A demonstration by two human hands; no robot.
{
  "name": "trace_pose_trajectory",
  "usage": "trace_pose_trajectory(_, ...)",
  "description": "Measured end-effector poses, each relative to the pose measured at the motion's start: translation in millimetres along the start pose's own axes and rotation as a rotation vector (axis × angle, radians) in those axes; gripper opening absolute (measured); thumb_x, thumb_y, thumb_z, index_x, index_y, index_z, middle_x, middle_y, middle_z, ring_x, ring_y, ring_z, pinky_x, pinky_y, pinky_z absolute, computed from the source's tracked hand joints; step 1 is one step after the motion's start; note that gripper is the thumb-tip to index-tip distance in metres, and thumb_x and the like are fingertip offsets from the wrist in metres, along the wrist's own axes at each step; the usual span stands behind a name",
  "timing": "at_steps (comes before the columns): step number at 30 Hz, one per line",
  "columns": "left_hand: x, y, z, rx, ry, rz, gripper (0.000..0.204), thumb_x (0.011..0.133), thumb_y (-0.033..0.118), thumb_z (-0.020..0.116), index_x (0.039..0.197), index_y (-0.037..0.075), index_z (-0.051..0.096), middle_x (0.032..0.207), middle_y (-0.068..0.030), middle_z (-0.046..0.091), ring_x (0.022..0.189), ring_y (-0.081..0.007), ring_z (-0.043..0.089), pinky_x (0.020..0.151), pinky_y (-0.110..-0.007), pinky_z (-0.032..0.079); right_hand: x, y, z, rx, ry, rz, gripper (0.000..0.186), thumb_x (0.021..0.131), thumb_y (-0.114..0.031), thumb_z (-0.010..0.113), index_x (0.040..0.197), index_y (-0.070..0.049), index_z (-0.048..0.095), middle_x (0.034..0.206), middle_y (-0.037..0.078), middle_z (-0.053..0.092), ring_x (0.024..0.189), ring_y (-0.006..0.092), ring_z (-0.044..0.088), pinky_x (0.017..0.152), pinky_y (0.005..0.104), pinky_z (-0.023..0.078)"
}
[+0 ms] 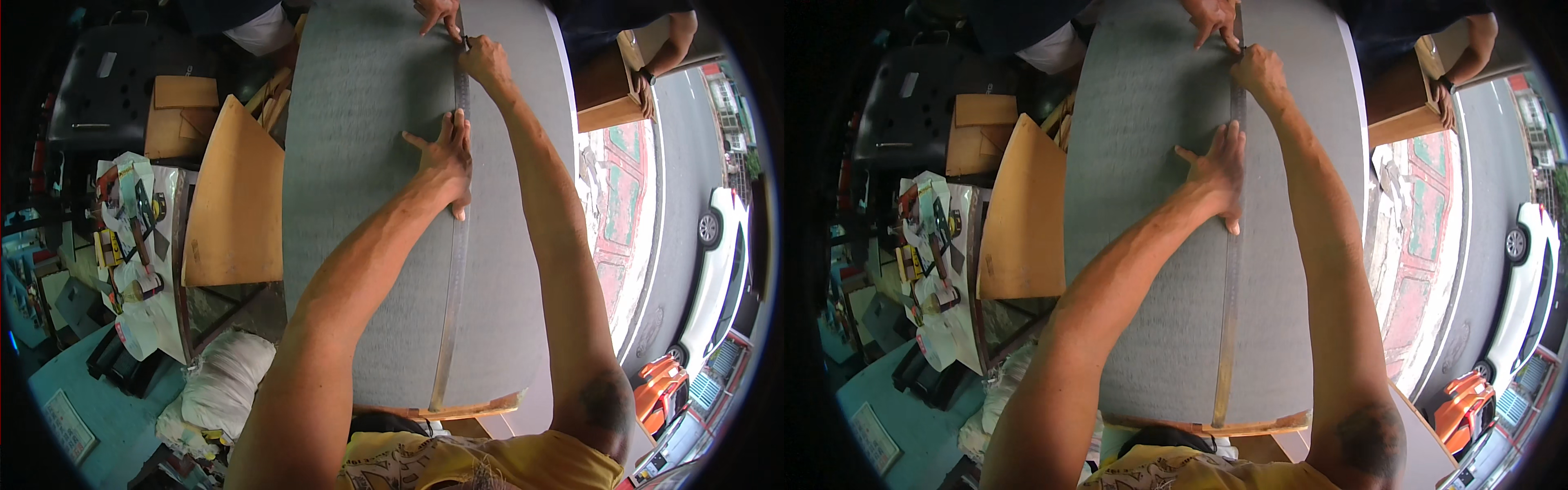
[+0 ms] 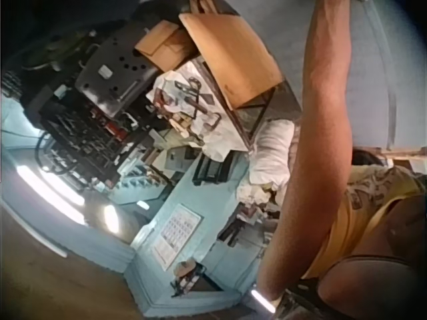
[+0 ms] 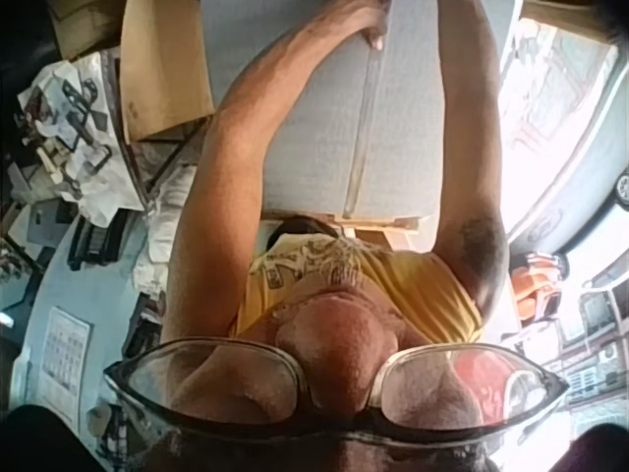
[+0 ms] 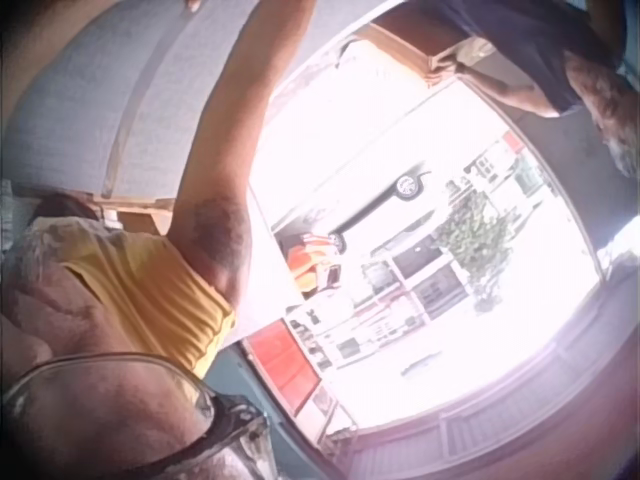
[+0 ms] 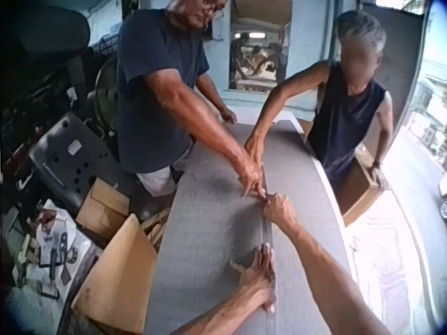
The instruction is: The person moves wooden boards and aligns a large sheet on a workbench. The person then cuts along a metal ruler placed across the sheet using a utility knife.
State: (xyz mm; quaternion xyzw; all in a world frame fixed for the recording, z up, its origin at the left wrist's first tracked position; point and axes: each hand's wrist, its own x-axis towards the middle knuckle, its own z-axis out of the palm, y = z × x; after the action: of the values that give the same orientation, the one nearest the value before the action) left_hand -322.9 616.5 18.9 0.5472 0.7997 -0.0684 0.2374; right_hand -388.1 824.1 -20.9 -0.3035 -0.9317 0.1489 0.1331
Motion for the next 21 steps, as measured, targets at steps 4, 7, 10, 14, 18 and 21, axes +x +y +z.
trace_pose_trajectory(4, 3, 0, 0, 0.024, -0.002, -0.013, 0.132, 0.056, 0.047, 0.086, 0.148, -0.006, 0.007, 0.156, -0.0187, -0.001, 0.145, -0.0315, 0.003, 0.093, -0.077, 0.034, 7, -3, -2, -0.056, -0.046, -0.019, 0.029, 0.074, -0.022, 0.065, 0.091, 0.002, 0.065, 0.090, 0.026, 0.067, 0.089, 0.0405, 0.066, 0.080, 0.0437, 0.054)
trace_pose_trajectory(7, 3, 1, -2, 0.025, -0.048, -0.020, 0.131, 0.057, 0.047, 0.086, 0.148, -0.004, 0.008, 0.156, -0.0177, -0.002, 0.145, -0.0311, 0.003, 0.094, -0.076, 0.034, 4, -8, -4, -0.052, -0.084, 0.044, 0.031, 0.075, -0.022, 0.066, 0.094, 0.002, 0.065, 0.093, 0.025, 0.067, 0.091, 0.0394, 0.066, 0.081, 0.0431, 0.054)
trace_pose_trajectory(10, 2, 4, -4, 0.043, -0.050, -0.028, 0.129, 0.057, 0.047, 0.086, 0.149, -0.003, 0.010, 0.157, -0.0169, -0.004, 0.145, -0.0309, 0.003, 0.094, -0.076, 0.034, 0, -6, -7, -0.078, -0.094, 0.057, 0.032, 0.075, -0.024, 0.067, 0.094, 0.002, 0.065, 0.094, 0.025, 0.067, 0.091, 0.0392, 0.066, 0.081, 0.0433, 0.054)
trace_pose_trajectory(14, 2, 3, -3, 0.028, -0.027, -0.035, 0.130, 0.057, 0.047, 0.086, 0.148, -0.004, 0.010, 0.157, -0.0170, -0.004, 0.145, -0.0307, 0.003, 0.094, -0.076, 0.033, -9, -3, -11, -0.099, -0.107, 0.014, 0.032, 0.077, -0.027, 0.063, 0.092, 0.001, 0.066, 0.091, 0.026, 0.067, 0.090, 0.0400, 0.066, 0.080, 0.0444, 0.053)
trace_pose_trajectory(18, -1, 1, 0, 0.014, -0.025, -0.042, 0.133, 0.055, 0.046, 0.088, 0.148, -0.005, 0.007, 0.156, -0.0170, -0.003, 0.145, -0.0304, 0.003, 0.095, -0.076, 0.033, -27, -7, -9, -0.053, -0.082, 0.042, 0.031, 0.078, -0.027, 0.060, 0.090, 0.001, 0.066, 0.089, 0.026, 0.067, 0.089, 0.0410, 0.066, 0.080, 0.0452, 0.053)
trace_pose_trajectory(21, -1, 6, -2, 0.014, -0.029, -0.031, 0.136, 0.055, 0.046, 0.088, 0.147, -0.006, 0.003, 0.156, -0.0164, -0.002, 0.145, -0.0299, 0.004, 0.097, -0.075, 0.032, -38, 1, -8, -0.110, -0.083, 0.024, 0.028, 0.078, -0.024, 0.059, 0.088, 0.002, 0.067, 0.088, 0.027, 0.066, 0.088, 0.0416, 0.066, 0.079, 0.0456, 0.053)
